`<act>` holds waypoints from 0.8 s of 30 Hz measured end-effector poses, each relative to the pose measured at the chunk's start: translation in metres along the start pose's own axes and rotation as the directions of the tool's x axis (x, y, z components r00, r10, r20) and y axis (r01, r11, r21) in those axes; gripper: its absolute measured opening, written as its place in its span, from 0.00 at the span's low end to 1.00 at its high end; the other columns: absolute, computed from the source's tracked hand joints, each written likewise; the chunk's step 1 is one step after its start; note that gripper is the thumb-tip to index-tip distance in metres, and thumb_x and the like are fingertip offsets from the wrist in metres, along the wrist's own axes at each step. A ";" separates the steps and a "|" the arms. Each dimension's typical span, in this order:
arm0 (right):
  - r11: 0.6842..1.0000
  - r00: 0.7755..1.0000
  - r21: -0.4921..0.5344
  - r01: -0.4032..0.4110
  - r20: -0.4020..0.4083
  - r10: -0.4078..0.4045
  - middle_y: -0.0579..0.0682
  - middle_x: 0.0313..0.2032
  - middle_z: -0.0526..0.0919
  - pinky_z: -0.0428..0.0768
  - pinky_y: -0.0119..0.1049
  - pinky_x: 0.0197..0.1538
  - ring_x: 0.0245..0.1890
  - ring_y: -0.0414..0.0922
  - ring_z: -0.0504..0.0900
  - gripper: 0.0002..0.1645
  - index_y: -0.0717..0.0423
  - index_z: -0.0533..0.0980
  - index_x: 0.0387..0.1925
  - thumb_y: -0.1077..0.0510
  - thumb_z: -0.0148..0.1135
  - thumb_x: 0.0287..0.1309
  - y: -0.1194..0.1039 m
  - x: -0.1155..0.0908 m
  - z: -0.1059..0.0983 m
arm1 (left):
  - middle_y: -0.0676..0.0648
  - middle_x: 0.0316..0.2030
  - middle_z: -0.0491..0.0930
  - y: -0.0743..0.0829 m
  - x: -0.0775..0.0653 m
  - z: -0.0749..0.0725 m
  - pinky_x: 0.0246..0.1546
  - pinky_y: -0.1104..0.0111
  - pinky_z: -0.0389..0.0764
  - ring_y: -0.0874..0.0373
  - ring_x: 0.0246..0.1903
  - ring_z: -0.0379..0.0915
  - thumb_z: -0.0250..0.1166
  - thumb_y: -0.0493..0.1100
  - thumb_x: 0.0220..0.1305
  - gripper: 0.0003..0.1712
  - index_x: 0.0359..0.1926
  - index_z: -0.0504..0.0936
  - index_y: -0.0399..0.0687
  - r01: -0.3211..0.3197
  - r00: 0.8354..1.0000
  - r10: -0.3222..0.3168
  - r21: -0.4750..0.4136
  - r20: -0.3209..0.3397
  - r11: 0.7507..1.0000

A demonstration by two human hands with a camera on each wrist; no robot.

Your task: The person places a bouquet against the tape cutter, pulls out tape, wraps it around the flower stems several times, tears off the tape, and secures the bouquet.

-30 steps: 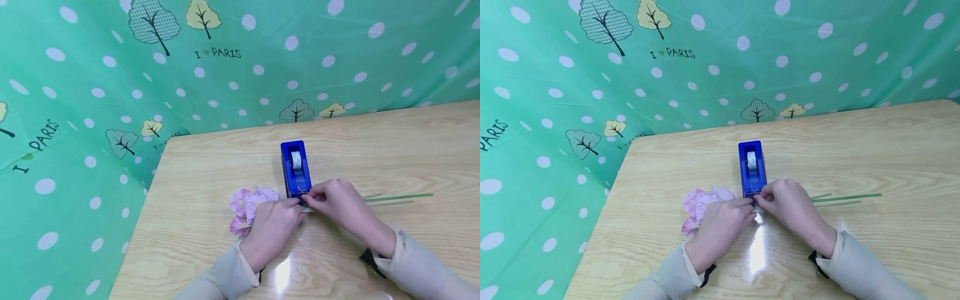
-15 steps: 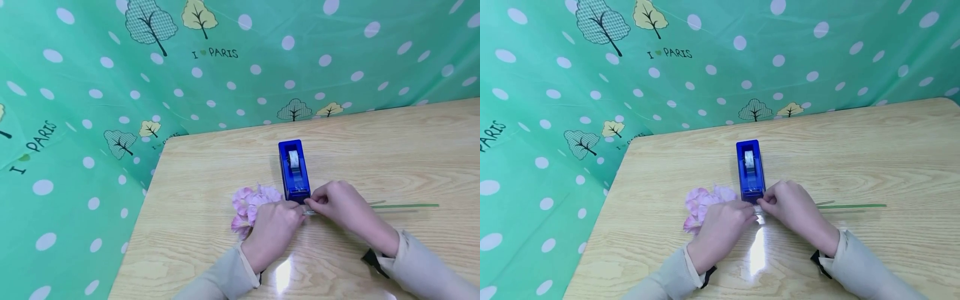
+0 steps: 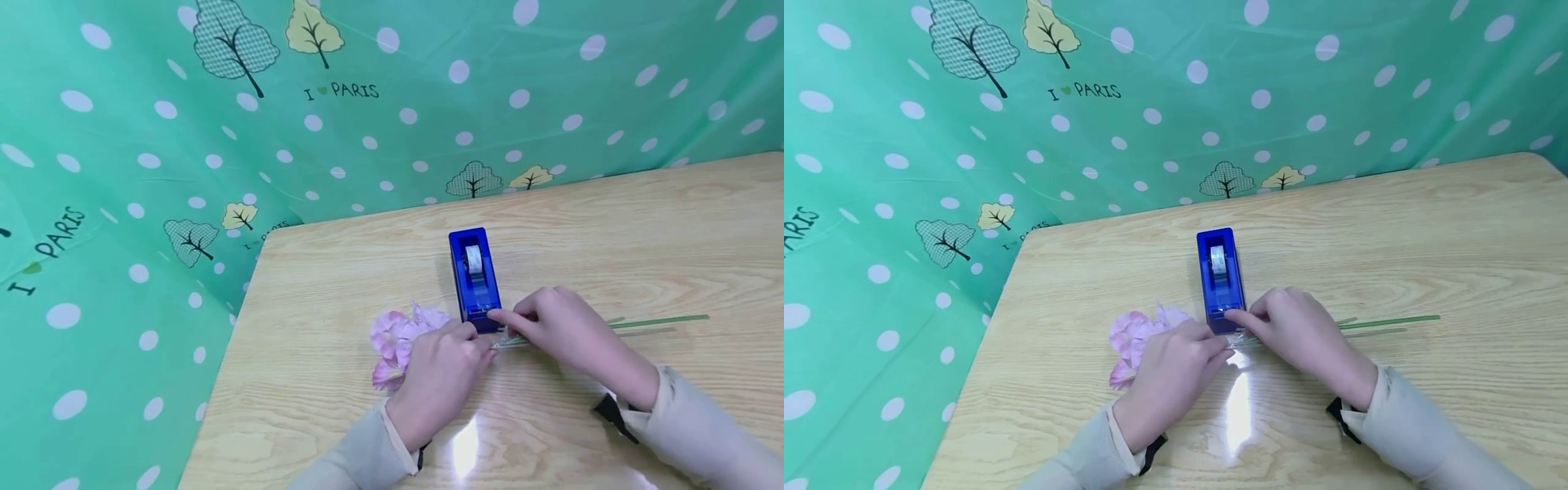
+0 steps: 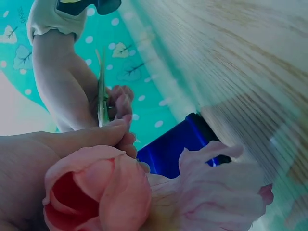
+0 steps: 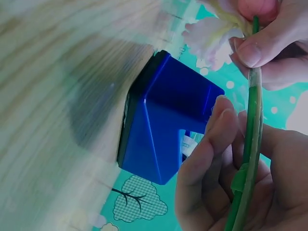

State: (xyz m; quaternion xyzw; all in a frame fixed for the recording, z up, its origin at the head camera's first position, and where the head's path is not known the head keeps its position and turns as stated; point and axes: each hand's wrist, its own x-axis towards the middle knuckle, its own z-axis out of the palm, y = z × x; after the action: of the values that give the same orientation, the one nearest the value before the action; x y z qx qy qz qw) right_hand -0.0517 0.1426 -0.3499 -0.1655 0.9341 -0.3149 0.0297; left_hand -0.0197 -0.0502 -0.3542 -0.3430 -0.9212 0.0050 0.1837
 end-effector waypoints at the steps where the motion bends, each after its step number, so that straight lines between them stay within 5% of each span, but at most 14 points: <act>1: 1.000 1.000 -0.010 -0.009 -0.003 0.009 0.35 0.09 0.62 0.60 0.30 0.22 0.14 0.36 0.60 0.31 0.45 0.74 0.09 0.39 0.59 0.66 0.000 0.000 -0.001 | 0.60 0.29 0.84 0.000 0.000 0.000 0.22 0.78 0.76 0.68 0.27 0.77 0.68 0.55 0.63 0.07 0.38 0.90 0.63 -0.003 1.000 0.003 -0.002 -0.002 1.000; 10: 0.996 0.990 -0.085 0.018 -0.137 -0.029 0.36 0.09 0.67 0.63 0.32 0.22 0.13 0.37 0.62 0.30 0.44 0.75 0.10 0.41 0.57 0.69 0.001 -0.001 -0.012 | 0.60 0.28 0.83 -0.002 0.002 -0.007 0.22 0.78 0.77 0.68 0.26 0.77 0.69 0.55 0.63 0.07 0.35 0.90 0.62 0.000 1.000 0.000 -0.012 -0.010 1.000; 14: 0.998 0.969 -0.015 0.061 -0.240 -0.063 0.42 0.21 0.85 0.80 0.42 0.30 0.22 0.41 0.81 0.20 0.47 0.85 0.22 0.46 0.60 0.68 0.000 -0.002 -0.019 | 0.60 0.26 0.82 -0.004 0.003 -0.010 0.21 0.77 0.77 0.68 0.25 0.77 0.69 0.54 0.63 0.08 0.32 0.90 0.60 -0.003 1.000 0.003 -0.010 -0.029 1.000; 16: 0.995 0.951 0.000 0.102 -0.293 -0.098 0.45 0.29 0.88 0.83 0.46 0.36 0.30 0.44 0.86 0.14 0.49 0.87 0.29 0.49 0.63 0.67 -0.002 -0.003 -0.021 | 0.59 0.25 0.82 -0.006 0.003 -0.013 0.21 0.77 0.77 0.68 0.24 0.76 0.69 0.54 0.63 0.09 0.31 0.90 0.59 0.004 0.999 -0.005 -0.008 -0.035 1.000; 20: 0.962 0.895 0.014 0.274 -0.369 -0.249 0.42 0.32 0.89 0.83 0.31 0.39 0.33 0.41 0.87 0.03 0.51 0.87 0.32 0.59 0.69 0.59 -0.005 -0.003 -0.021 | 0.58 0.24 0.82 -0.009 0.003 -0.017 0.21 0.77 0.77 0.67 0.23 0.76 0.68 0.53 0.64 0.10 0.30 0.89 0.56 0.028 0.999 -0.029 -0.023 -0.035 0.999; 24: 0.866 0.820 0.093 0.492 -0.385 -0.425 0.38 0.34 0.87 0.80 0.20 0.43 0.35 0.35 0.85 0.15 0.49 0.86 0.35 0.70 0.74 0.47 -0.009 -0.004 -0.017 | 0.58 0.24 0.82 -0.013 0.004 -0.018 0.19 0.77 0.76 0.66 0.22 0.76 0.68 0.53 0.64 0.10 0.31 0.90 0.56 0.049 0.998 -0.050 -0.024 -0.041 0.999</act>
State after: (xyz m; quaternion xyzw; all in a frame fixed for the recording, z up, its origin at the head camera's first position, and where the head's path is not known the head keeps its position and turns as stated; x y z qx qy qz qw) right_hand -0.0476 0.1467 -0.3311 -0.3235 0.8222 -0.4238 -0.1991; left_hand -0.0247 -0.0595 -0.3339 -0.3222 -0.9254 -0.0174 0.1989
